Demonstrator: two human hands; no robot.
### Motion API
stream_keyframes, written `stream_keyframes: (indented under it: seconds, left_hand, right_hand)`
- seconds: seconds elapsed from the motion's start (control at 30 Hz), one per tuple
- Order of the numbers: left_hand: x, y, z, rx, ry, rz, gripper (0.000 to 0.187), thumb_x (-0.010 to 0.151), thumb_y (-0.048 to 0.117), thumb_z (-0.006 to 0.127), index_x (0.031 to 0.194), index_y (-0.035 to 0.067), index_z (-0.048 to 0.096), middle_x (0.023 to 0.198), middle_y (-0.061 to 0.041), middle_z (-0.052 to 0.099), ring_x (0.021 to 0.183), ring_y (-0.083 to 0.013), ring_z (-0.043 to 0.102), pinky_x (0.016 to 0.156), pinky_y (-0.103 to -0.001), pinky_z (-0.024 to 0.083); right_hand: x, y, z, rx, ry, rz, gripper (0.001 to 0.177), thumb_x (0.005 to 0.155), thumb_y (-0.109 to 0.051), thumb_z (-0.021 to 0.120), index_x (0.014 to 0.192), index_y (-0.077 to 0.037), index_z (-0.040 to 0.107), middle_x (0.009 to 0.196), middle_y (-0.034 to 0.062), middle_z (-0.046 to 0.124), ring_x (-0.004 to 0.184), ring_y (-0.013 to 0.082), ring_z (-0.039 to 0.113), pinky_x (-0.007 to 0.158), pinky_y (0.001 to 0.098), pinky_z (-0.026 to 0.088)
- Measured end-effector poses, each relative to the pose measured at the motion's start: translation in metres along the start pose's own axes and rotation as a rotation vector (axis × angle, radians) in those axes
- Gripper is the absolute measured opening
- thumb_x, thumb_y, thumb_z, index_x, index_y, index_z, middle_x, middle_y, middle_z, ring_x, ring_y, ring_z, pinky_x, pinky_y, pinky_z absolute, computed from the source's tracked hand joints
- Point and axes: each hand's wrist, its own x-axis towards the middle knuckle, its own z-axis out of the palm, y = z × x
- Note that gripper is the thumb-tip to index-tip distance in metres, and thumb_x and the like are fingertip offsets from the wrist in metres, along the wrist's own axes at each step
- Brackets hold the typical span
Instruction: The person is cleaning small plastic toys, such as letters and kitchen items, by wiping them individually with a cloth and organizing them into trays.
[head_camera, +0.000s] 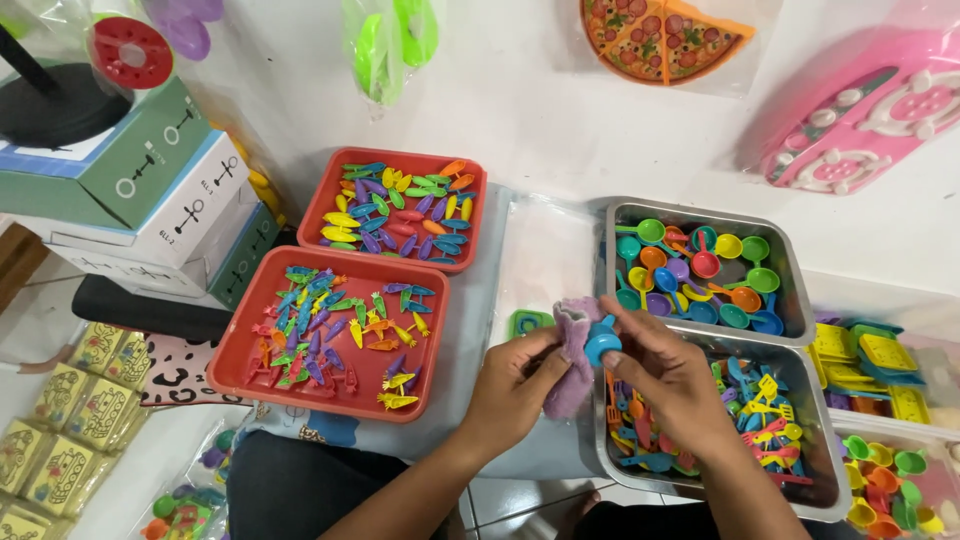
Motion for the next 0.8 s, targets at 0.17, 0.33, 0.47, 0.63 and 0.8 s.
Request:
stream_keyframes:
  seconds: [0.17, 0.33, 0.47, 0.63, 0.8]
  left_hand:
    - [0.007, -0.010, -0.007, -0.036, -0.008, -0.068, 0.032, 0.092, 0.006, 0.068, 0.122, -0.006, 0.072, 0.103, -0.009, 0.076, 0.086, -0.0096, 0.066, 0.078, -0.022, 0.055]
    - [0.003, -0.011, -0.002, -0.234, 0.009, -0.170, 0.021, 0.095, 0.009, 0.069, 0.113, -0.001, 0.071, 0.098, -0.008, 0.072, 0.085, -0.0100, 0.062, 0.078, -0.023, 0.051]
    - [0.001, -0.025, 0.002, -0.316, 0.059, -0.169, 0.019, 0.101, 0.012, 0.062, 0.110, -0.002, 0.070, 0.092, -0.004, 0.066, 0.079, -0.0071, 0.053, 0.073, -0.022, 0.045]
    - [-0.001, -0.008, 0.003, -0.206, 0.093, -0.178, 0.025, 0.093, 0.022, 0.071, 0.101, -0.002, 0.069, 0.085, -0.007, 0.066, 0.070, -0.0093, 0.057, 0.062, -0.022, 0.048]
    - [0.005, -0.020, -0.012, -0.368, 0.027, -0.230, 0.021, 0.094, 0.011, 0.070, 0.111, -0.002, 0.070, 0.097, -0.009, 0.071, 0.078, -0.0107, 0.062, 0.069, -0.023, 0.051]
  right_hand:
    - [-0.001, 0.011, 0.000, 0.119, -0.010, -0.004, 0.071, 0.082, 0.017, 0.065, 0.149, -0.001, 0.051, 0.107, 0.0133, 0.064, 0.091, 0.0202, 0.062, 0.079, 0.0325, 0.052]
    - [-0.005, 0.021, 0.006, 0.040, 0.087, -0.049, 0.039, 0.084, 0.012, 0.070, 0.123, 0.004, 0.071, 0.098, 0.0135, 0.076, 0.085, 0.0169, 0.071, 0.080, 0.0288, 0.059]
    - [-0.007, 0.013, 0.013, -0.027, 0.051, -0.072, 0.033, 0.082, 0.011, 0.074, 0.114, 0.002, 0.076, 0.111, 0.0120, 0.075, 0.084, 0.0146, 0.066, 0.071, 0.0252, 0.055]
    - [-0.010, 0.017, 0.026, 0.040, -0.035, -0.176, 0.033, 0.085, 0.014, 0.067, 0.116, 0.004, 0.073, 0.109, 0.0110, 0.070, 0.090, 0.0163, 0.064, 0.076, 0.0257, 0.053]
    - [-0.008, 0.028, 0.028, 0.085, 0.111, -0.132, 0.041, 0.085, 0.017, 0.065, 0.123, 0.002, 0.068, 0.128, 0.0140, 0.068, 0.108, 0.0211, 0.068, 0.096, 0.0317, 0.058]
